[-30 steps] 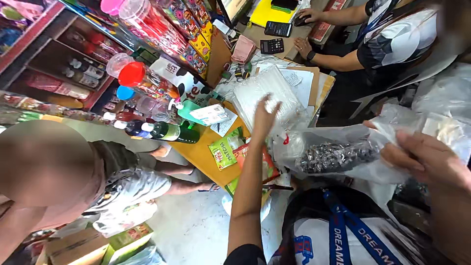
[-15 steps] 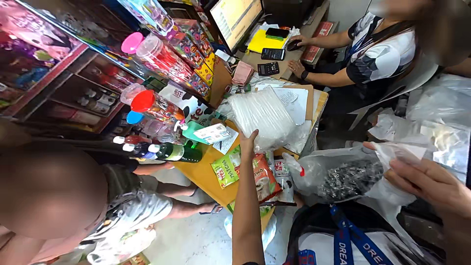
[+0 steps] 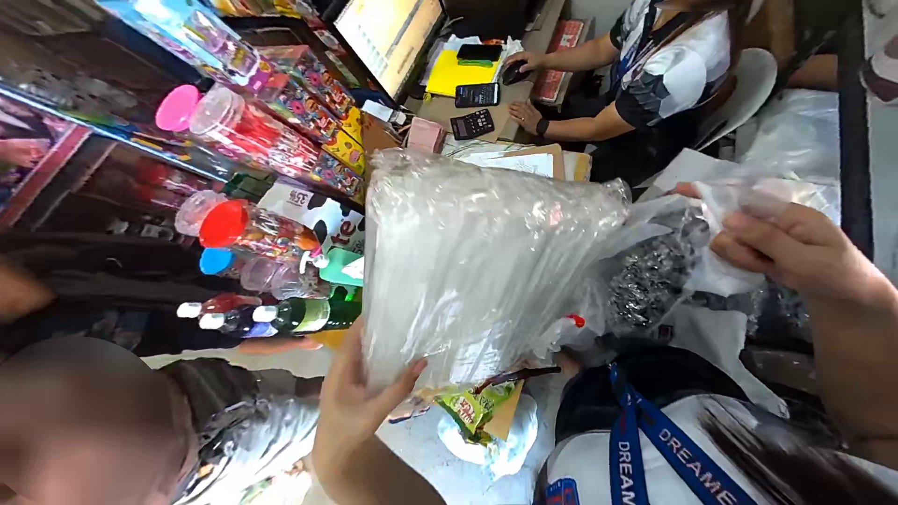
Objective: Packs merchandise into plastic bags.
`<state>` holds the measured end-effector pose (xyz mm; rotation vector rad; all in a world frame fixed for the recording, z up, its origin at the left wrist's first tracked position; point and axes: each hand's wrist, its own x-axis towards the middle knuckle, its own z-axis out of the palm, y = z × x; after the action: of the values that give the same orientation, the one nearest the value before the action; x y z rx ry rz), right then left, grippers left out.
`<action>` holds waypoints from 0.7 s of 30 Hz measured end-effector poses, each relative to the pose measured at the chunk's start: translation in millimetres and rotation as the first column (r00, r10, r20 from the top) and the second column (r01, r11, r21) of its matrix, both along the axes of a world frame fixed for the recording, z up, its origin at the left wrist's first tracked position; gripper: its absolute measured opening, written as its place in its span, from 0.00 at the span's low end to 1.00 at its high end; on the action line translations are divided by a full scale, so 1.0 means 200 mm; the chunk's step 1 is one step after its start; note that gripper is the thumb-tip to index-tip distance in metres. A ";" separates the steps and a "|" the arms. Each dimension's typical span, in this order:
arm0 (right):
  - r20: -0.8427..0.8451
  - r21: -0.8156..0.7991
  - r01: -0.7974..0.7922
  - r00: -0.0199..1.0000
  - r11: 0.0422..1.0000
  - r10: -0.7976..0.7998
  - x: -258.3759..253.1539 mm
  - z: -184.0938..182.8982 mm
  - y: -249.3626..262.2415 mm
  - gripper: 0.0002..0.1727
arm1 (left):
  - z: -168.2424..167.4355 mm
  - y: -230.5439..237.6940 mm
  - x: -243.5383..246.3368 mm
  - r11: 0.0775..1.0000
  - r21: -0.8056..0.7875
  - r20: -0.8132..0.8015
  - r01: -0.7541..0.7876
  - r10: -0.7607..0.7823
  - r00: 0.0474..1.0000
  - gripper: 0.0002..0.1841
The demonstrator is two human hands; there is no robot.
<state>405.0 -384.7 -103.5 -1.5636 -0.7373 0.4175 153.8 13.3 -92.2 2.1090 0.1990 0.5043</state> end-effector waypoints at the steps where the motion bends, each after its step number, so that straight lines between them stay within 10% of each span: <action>1: -0.016 0.017 -0.020 1.000 1.000 0.020 0.00 0.01 0.01 0.22 | 0.02 -0.01 -0.01 0.998 0.057 0.000 0.023 -0.023 1.000 0.43; 11: -0.115 0.056 -0.123 0.985 0.991 0.129 0.02 0.02 0.08 0.23 | 0.06 -0.04 -0.07 0.879 0.447 -0.028 0.164 -0.170 0.985 0.39; 21: -0.164 0.110 -0.196 0.963 0.974 0.212 0.00 -0.01 0.08 0.19 | 0.11 0.01 -0.21 0.913 0.392 0.118 0.113 -0.172 0.978 0.37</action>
<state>405.4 -369.7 -105.3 -1.3491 -0.7730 0.6561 112.2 16.1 -70.3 2.4305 -0.1552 0.6524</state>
